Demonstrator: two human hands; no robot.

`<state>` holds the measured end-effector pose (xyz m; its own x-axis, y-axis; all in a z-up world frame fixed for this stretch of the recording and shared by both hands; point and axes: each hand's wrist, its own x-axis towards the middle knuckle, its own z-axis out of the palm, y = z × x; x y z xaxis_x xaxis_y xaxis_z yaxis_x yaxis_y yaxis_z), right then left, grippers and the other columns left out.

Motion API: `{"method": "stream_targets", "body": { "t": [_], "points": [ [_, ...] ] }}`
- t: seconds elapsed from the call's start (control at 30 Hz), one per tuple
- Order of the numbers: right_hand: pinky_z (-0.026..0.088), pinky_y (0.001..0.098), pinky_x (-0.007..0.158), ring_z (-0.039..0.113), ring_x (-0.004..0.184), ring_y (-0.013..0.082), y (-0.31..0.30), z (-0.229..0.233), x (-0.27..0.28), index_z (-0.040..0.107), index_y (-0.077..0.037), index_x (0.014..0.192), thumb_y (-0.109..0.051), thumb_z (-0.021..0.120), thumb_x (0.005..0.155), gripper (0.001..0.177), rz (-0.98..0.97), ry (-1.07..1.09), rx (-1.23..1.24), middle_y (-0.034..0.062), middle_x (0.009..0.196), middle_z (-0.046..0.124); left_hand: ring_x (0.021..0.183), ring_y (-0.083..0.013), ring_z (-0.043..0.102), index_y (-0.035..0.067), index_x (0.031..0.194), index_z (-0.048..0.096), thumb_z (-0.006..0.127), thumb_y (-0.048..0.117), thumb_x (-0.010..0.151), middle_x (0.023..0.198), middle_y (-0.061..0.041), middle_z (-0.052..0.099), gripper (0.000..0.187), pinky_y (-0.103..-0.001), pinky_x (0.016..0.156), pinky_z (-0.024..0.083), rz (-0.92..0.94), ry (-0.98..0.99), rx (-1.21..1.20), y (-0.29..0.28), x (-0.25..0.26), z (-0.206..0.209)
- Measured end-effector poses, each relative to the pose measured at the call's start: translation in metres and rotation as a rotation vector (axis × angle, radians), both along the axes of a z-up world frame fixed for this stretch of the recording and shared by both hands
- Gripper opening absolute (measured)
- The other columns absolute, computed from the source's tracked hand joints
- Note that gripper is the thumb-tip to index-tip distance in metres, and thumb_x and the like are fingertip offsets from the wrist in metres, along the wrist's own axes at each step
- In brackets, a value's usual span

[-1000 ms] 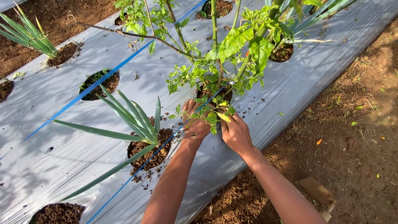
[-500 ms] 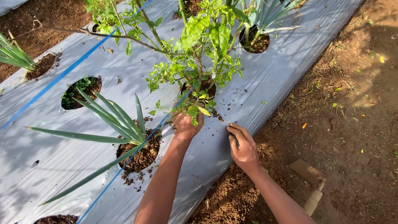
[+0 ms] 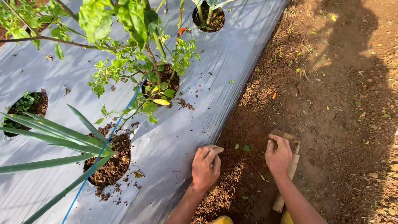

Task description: The person uses a hand hoe to loosen soil next to a plastic-covered garden bed and then packs the soil around the base of plants with their hands. They repeat this process for several plants, including tomato and onion plants, ensuring the soil is firm around the stems.

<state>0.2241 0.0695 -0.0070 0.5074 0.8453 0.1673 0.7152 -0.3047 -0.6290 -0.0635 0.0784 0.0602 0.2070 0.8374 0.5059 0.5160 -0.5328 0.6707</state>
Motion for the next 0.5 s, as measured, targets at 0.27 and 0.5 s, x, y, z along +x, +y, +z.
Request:
{"method": "stream_targets", "body": {
  "t": [0.27, 0.5],
  "points": [
    [0.052, 0.0619, 0.078, 0.057, 0.106, 0.0444, -0.076, -0.013, 0.036, 0.05, -0.005, 0.122, -0.037, 0.079, 0.089, 0.054, -0.332, -0.064, -0.185, 0.0195, 0.122, 0.049, 0.131, -0.032, 0.058, 0.011, 0.131, 0.066, 0.066, 0.016, 0.098, 0.135, -0.011, 0.066, 0.033, -0.05, 0.11, 0.047, -0.059, 0.04, -0.208, -0.087, 0.014, -0.039],
    [0.051, 0.0505, 0.073, 0.062, 0.086, 0.034, -0.094, -0.021, 0.033, 0.054, -0.006, 0.103, -0.058, 0.068, 0.093, 0.055, -0.361, 0.152, -0.654, 0.0139, 0.095, 0.061, 0.158, -0.0463, 0.005, 0.011, 0.163, 0.029, 0.035, 0.07, 0.093, 0.171, -0.021, 0.014, 0.092, -0.072, 0.125, 0.0, -0.88, 0.465, -0.487, -0.102, 0.021, -0.046]
  ]
}}
